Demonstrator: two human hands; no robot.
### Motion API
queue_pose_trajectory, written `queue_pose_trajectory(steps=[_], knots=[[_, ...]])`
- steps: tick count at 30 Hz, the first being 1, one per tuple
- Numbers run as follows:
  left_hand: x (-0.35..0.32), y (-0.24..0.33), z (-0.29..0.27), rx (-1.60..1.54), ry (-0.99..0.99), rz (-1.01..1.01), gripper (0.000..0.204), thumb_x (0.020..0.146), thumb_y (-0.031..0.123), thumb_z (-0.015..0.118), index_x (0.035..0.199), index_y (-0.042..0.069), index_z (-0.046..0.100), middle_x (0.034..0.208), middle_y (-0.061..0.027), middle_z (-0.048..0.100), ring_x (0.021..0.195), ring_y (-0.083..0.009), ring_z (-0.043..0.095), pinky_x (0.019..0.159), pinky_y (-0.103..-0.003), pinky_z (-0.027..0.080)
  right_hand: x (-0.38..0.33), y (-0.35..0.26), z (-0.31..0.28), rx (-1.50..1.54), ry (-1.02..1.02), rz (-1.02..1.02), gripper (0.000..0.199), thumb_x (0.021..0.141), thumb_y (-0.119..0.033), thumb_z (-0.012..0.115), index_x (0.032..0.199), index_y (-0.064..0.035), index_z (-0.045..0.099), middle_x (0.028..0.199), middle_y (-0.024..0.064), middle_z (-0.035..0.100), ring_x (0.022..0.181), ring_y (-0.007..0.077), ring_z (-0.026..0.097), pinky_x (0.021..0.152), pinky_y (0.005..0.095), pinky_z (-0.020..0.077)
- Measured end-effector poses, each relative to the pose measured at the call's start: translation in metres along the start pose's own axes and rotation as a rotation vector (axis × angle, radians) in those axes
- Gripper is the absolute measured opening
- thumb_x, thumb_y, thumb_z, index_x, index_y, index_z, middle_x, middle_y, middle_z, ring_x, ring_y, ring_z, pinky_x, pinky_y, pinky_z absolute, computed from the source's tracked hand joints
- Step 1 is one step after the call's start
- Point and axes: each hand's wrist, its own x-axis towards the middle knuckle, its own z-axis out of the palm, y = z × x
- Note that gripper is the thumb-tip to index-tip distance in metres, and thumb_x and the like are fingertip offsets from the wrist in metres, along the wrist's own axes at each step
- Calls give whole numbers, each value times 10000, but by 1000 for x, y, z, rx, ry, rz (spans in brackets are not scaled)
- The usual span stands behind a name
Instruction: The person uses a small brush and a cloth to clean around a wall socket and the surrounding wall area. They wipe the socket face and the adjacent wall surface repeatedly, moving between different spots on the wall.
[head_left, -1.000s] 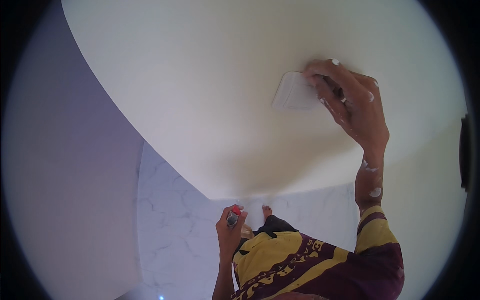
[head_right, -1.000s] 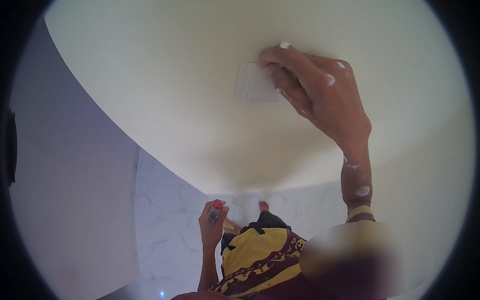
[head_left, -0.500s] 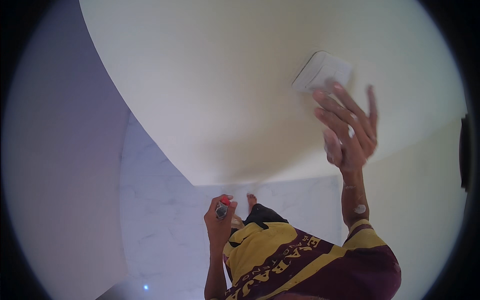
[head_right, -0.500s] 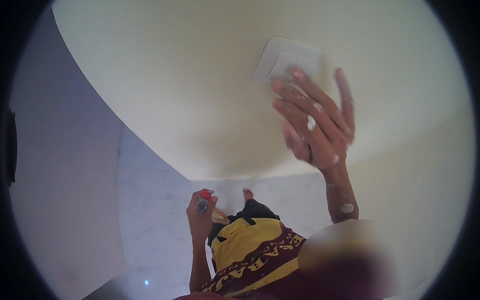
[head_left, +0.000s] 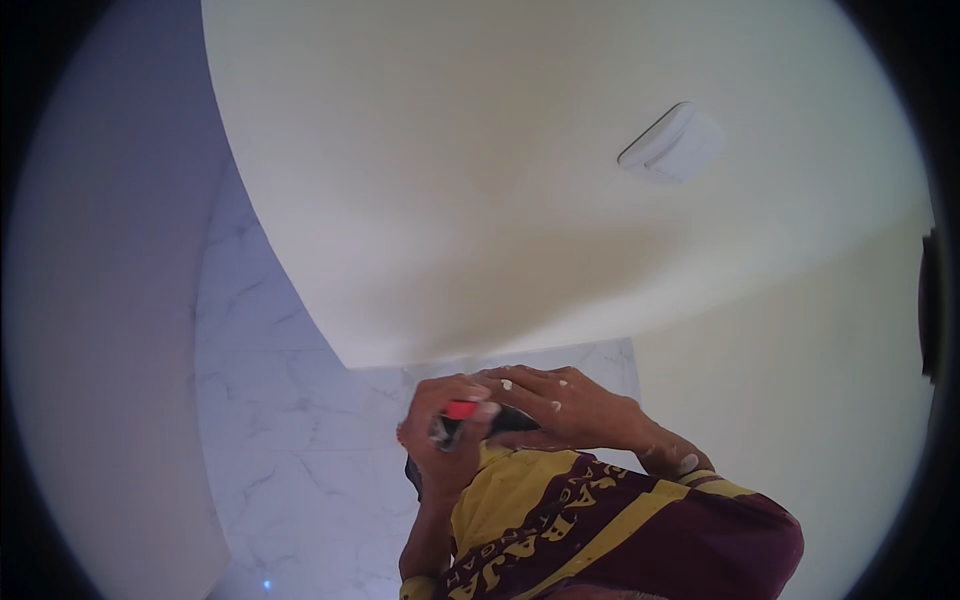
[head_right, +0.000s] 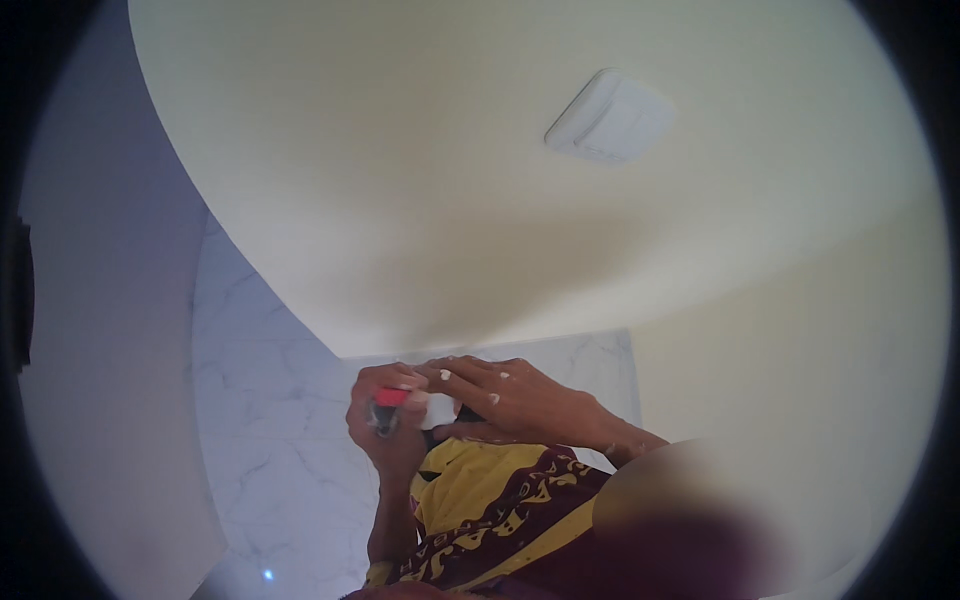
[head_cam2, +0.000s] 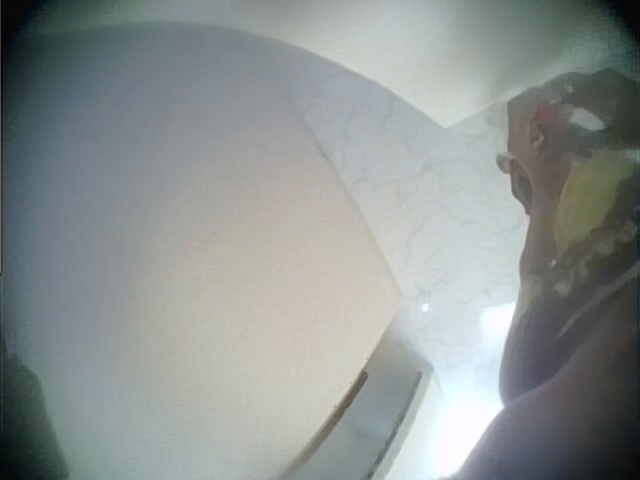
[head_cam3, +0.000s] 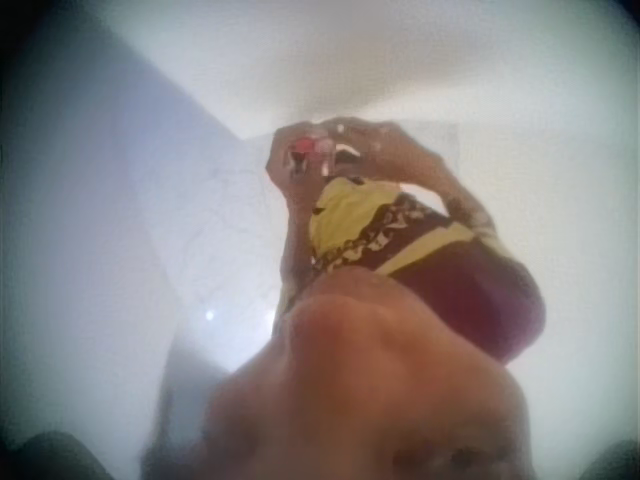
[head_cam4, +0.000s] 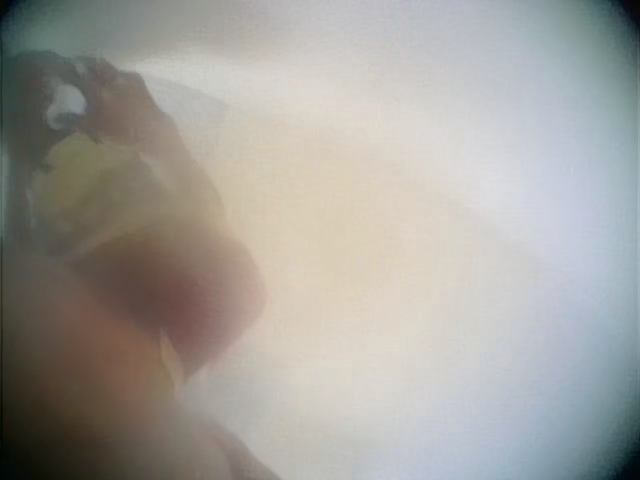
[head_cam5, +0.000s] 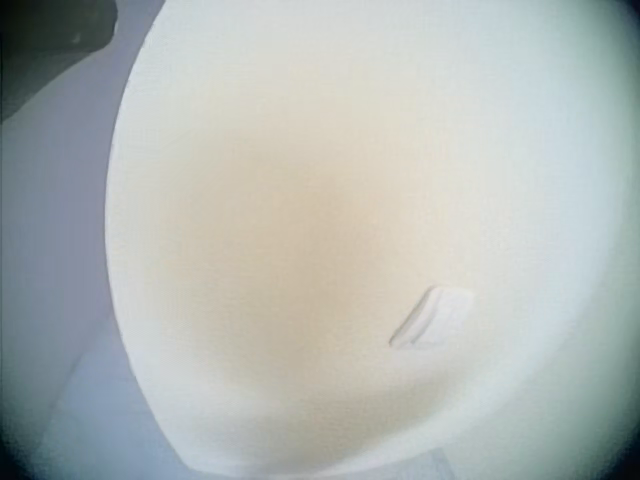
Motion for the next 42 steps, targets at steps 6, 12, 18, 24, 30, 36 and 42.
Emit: queue_pose_trajectory(steps=[6,12,18,24,30,36,42], knots=[[31,5,74,153,28,373,343,982,315,752,1130,44,600,952,-110,672,764,-159,631,666,-294,513,-32,58,-76,95,511,-135,590,867,-138,788,1407,-13,585,1479,207,586,1267,346,652,1051,449,559],[29,-37,143,-149,143,6,289,1002,222,716,1133,15,563,887,-104,645,665,-113,606,556,-231,462,-24,110,-152,-461,981,-43,416,866,-68,745,1267,-60,638,1526,165,560,1440,352,496,1173,489,457],[33,-70,206,-78,215,-148,142,991,95,663,1072,35,563,822,-73,617,593,-69,526,498,-212,403,-54,175,-163,220,277,-51,224,894,-73,722,1105,-86,649,1471,107,589,1350,303,592,1082,438,553],[-19,-58,127,-41,150,-184,86,974,94,634,1025,40,590,764,-58,604,505,-51,450,433,-223,348,-68,98,-216,-565,1508,-415,69,961,5,642,1004,39,685,1177,212,701,1035,300,711,942,397,592],[-15,-31,59,-66,206,-137,74,987,83,644,1004,12,628,848,-104,682,565,-77,556,487,-213,404,-47,35,-120,-534,887,-118,121,897,39,696,979,-34,748,1348,148,696,1284,282,659,1105,390,540],[36,46,47,23,409,-50,104,1008,136,641,974,39,629,774,-100,682,488,-76,490,441,-223,350,-8,9,-117,114,808,-381,167,943,-40,699,1109,-52,714,1313,156,699,1139,334,709,929,402,598],[30,89,12,202,487,-36,127,970,31,674,1088,-13,692,936,-149,761,608,-78,588,550,-217,464,51,4,13,419,151,-354,347,874,-12,727,1202,-111,671,1366,45,658,986,277,738,796,406,612]])
